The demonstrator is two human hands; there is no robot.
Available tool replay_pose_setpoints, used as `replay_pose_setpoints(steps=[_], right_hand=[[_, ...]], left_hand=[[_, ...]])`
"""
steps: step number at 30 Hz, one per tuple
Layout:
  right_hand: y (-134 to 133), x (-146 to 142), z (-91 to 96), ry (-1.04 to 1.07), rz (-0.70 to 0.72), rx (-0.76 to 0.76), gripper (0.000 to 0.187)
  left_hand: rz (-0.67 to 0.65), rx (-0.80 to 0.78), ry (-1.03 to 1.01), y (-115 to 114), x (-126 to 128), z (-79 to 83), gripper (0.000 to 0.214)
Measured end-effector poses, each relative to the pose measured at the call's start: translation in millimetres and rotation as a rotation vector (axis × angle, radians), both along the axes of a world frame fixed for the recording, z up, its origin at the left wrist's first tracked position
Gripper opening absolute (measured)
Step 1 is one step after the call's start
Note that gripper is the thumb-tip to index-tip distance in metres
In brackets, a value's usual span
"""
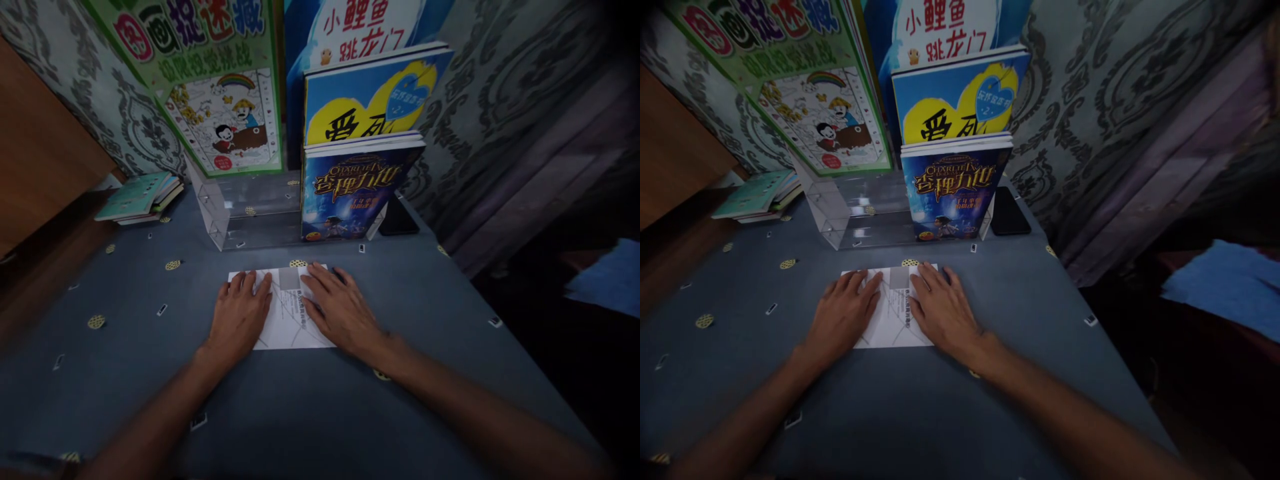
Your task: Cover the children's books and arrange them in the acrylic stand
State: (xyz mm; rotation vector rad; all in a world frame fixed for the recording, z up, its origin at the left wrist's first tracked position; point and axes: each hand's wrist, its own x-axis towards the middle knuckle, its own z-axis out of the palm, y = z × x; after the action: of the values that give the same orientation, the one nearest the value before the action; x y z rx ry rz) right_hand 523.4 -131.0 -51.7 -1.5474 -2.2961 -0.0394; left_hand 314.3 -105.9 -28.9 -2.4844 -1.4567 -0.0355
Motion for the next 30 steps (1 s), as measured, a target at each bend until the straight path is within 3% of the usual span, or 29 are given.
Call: replay_pose_setpoints(steps=[6,18,30], right_hand=[[-1,0,-1.1,0.019,-0.007,0.0,0.037],[0,-2,-1.1,-0.04,-0.001,-0.02,0.042],[-1,-1,-2.9,-0.009,-0.009,-0.002,0.04]], left_hand=[[-0.139,-0.038,-0.096,8,-4,-6.7,0.046],[-0.152,-0.033,-0.051,9,2,-4.1,0.041],[0.03,-0.051,-0.02,-2,7,4.7,0.039]])
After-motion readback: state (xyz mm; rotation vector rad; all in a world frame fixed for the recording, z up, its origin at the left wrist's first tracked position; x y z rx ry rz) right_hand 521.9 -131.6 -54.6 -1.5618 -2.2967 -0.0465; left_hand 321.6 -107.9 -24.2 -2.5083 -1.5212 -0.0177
